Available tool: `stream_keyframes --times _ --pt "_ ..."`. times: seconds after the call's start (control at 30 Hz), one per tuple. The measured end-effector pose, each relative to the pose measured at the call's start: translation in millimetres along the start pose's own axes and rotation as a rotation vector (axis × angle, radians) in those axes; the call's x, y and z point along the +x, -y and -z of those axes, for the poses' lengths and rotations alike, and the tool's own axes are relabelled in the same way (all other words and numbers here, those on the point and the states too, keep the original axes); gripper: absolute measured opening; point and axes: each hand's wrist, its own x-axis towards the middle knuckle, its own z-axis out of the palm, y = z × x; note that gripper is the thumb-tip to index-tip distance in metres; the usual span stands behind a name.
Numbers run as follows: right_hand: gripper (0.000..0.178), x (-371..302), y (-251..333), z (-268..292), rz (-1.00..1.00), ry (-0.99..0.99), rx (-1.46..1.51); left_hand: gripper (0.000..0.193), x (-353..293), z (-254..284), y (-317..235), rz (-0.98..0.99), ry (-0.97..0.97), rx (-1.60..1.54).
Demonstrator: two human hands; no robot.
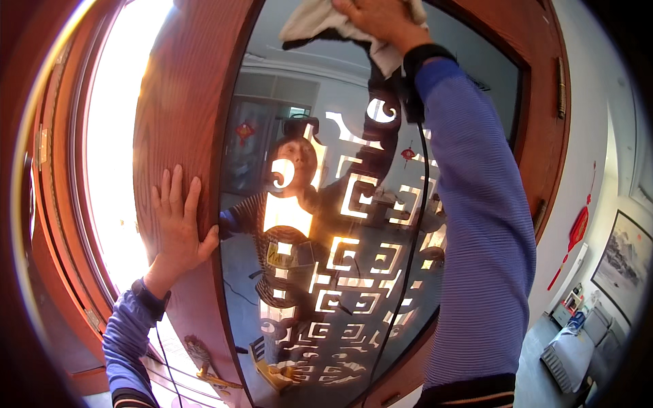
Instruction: Wiping down a glass-paneled wooden door and its frame with a cloth.
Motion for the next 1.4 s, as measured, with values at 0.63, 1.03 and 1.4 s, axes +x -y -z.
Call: stream_keyframes --times 0.63,1.03,1.4 --pt "0.063 -157.3 164.6 117.5 -0.545 0.233 0.865 0.059 118.0 -49.0 -146.2 -0.500 -0.263 -0.294" --pt "0.062 -146.5 -7.8 46.8 -0.376 0.141 -0.013 0.065 335.2 -39.3 -128.1 -0.648 -0.586 0.099" --pt "0.059 -120.1 -84.0 22.1 -0.579 0.251 0.062 0.046 427.7 -5.9 -121.7 -0.953 -0.897 0.247"
